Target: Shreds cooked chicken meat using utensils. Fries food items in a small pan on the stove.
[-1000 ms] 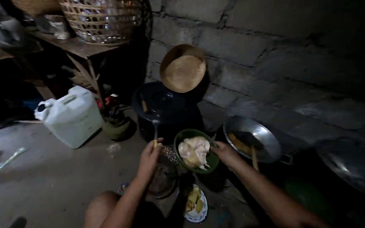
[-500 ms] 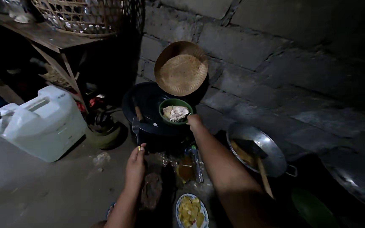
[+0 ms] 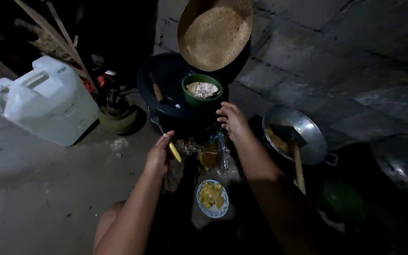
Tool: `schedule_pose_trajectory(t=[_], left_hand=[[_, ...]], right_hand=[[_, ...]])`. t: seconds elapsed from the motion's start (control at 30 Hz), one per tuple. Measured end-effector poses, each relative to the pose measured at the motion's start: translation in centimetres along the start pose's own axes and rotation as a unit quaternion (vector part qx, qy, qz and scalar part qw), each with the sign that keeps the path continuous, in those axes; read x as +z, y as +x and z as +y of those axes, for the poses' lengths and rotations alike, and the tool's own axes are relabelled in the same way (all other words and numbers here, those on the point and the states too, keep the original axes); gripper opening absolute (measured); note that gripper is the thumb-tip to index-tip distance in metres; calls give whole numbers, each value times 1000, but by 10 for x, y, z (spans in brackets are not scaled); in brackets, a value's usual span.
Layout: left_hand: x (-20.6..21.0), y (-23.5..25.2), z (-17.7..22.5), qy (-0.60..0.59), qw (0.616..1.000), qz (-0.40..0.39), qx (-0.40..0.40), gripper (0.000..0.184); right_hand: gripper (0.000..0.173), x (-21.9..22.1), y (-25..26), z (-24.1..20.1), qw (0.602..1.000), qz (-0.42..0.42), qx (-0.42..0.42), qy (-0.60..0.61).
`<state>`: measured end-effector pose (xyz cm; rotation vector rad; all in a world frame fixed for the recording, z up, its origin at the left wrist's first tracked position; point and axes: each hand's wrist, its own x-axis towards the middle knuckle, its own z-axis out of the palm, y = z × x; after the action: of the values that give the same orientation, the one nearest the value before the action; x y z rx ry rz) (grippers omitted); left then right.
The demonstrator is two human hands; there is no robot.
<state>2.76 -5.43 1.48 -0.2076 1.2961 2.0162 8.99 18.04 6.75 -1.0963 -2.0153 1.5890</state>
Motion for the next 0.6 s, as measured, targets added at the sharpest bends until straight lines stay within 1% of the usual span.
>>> schedule_pose_trajectory(t=[0.07,0.1,0.13,0.2,0.27,0.37,0.43,0.5,0.57,0.6], left_hand=[[0,-3,-8,26,1000,-8,-10,34],[1,-5,-11,32,999,-20,-14,34],[2,-6,-15,38,999,-24,-14,34],[2,-8,-22,65,997,-36,-14,35],[0,-9,-28,95,994,-54,-13,37],[-4,-10,-36,126,989,-77,-10,41],[-7,-9,-41,117,990,-76,-12,49],[-11,-14,-34,102,994,-30,-29,63],[-15,-17,-17,85,993,72,-30,69],[-19,-16,-10,78,990,119,-18,70]], right_hand=[[37,12,-38,18,991,-127,33,-20],[37,18,-54,24,979,-192,54,-30],[37,24,-67,31,969,-237,68,-30],[35,33,-86,43,955,-283,88,-15],[36,38,-93,53,950,-297,100,3],[30,41,-97,68,948,-303,89,31],[27,42,-98,83,952,-295,74,42],[29,42,-99,101,960,-268,83,14],[33,43,-94,134,963,-239,97,-81],[36,44,-92,155,957,-228,120,-130]])
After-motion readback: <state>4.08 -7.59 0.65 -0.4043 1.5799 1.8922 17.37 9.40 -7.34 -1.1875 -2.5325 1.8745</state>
